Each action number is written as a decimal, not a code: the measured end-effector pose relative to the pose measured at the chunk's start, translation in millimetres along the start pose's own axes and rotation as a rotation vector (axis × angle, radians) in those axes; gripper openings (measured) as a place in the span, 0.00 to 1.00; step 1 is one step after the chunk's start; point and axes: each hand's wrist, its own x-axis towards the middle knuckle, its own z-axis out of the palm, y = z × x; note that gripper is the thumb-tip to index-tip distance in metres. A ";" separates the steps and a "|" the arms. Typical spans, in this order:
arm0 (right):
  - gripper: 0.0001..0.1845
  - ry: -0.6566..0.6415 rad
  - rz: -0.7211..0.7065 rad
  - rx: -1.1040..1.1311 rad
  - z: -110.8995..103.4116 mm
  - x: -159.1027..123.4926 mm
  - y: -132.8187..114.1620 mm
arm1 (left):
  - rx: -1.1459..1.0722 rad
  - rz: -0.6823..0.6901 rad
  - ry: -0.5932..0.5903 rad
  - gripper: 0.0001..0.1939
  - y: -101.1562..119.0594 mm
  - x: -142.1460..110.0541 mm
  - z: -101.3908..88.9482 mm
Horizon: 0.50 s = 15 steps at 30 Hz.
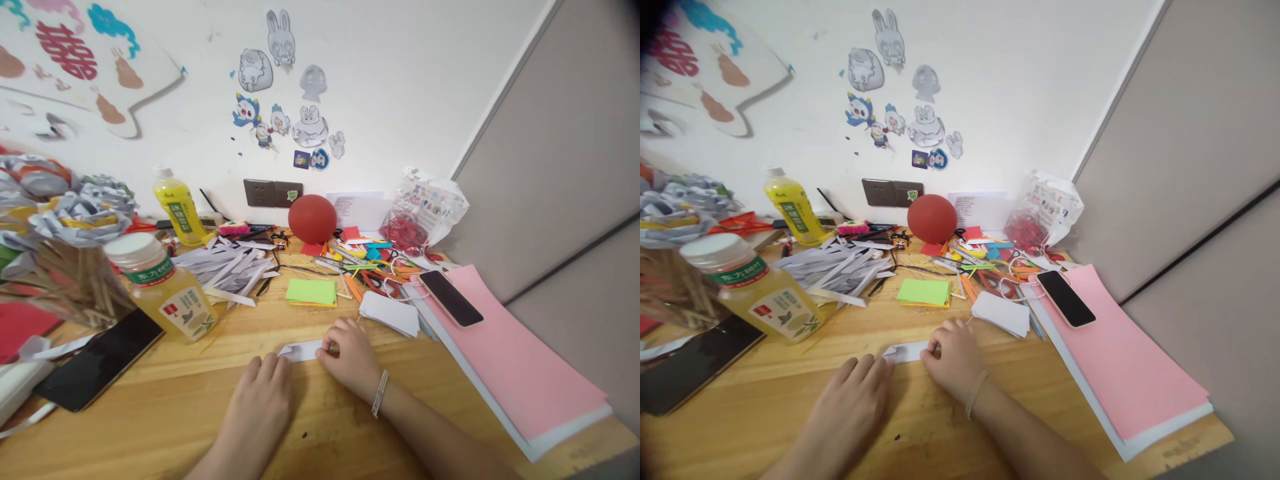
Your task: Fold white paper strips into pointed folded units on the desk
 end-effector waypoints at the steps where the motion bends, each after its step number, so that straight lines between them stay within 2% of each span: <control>1: 0.07 -0.001 -0.001 -0.003 0.0 -0.1 0.1 | -0.007 -0.001 -0.003 0.14 -0.1 0.1 0.0; 10: 0.07 0.001 0.000 -0.002 0.8 0.2 1.1 | -0.090 -0.021 -0.042 0.13 -6.6 0.1 2.8; 15: 0.08 0.007 0.033 0.008 -0.5 0.3 3.4 | -0.069 -0.026 -0.123 0.15 -10.1 2.3 -0.4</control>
